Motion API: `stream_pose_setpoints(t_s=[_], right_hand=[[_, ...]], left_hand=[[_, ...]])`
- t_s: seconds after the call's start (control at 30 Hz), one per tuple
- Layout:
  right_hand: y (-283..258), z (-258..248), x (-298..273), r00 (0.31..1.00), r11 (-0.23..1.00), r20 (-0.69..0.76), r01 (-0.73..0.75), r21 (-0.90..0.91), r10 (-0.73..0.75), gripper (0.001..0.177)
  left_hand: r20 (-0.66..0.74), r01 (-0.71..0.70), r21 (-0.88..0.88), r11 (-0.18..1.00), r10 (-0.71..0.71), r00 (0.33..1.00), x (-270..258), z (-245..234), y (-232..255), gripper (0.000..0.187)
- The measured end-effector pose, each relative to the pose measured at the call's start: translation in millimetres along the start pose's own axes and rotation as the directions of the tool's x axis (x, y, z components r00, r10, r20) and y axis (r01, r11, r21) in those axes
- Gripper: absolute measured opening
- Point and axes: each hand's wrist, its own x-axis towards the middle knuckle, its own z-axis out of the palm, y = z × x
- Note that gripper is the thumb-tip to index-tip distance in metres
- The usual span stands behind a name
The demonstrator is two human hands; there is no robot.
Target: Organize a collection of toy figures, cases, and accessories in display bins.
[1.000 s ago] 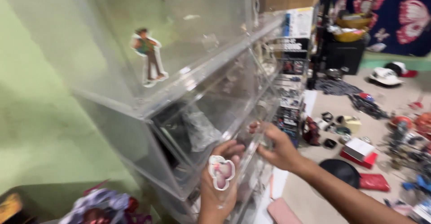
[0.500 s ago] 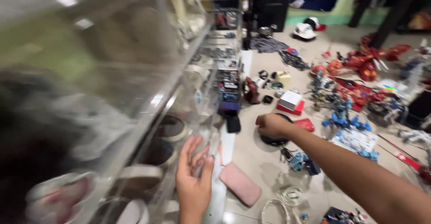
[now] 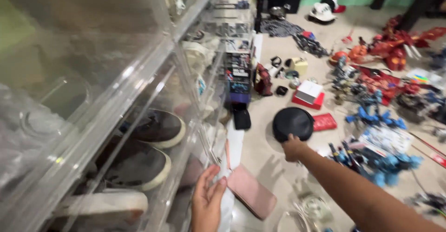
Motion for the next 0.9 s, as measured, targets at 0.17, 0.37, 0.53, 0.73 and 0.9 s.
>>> stream_pose_setpoints(t_s=[0.17, 0.37, 0.53, 0.73, 0.9], right_hand=[[-9.3, 6.2, 19.6, 0.991, 0.979, 0.021, -0.125, -0.164, 0.13, 0.048], [13.6, 57.7, 57.4, 0.982, 0.963, -0.149, -0.148, -0.224, 0.116, 0.054], [-22.1, 3.6, 31.4, 0.988, 0.95, -0.151, -0.049, -0.307, 0.002, 0.039], [-37.5, 58.4, 32.1, 0.98, 0.952, -0.134, 0.104, -0.288, -0.148, 0.031], [-46.6, 79.8, 27.1, 0.92, 0.955, -0.393, 0.123, 0.27, -0.007, 0.037]], left_hand=[[-0.016, -0.009, -0.036, 0.999, 0.008, 1.0, 17.5, -0.3, -19.4, 0.054], [-0.001, 0.138, 0.109, 0.984, -0.139, 0.99, -3.7, -13.0, -27.2, 0.063], [-0.183, 0.237, 0.145, 0.961, -0.209, 0.961, -3.4, -35.0, -39.1, 0.067], [-0.045, 0.174, 0.154, 0.973, -0.169, 0.985, -12.3, -16.0, -23.9, 0.065], [-0.019, 0.186, 0.154, 0.97, -0.186, 0.982, -14.0, -7.0, -22.0, 0.067]])
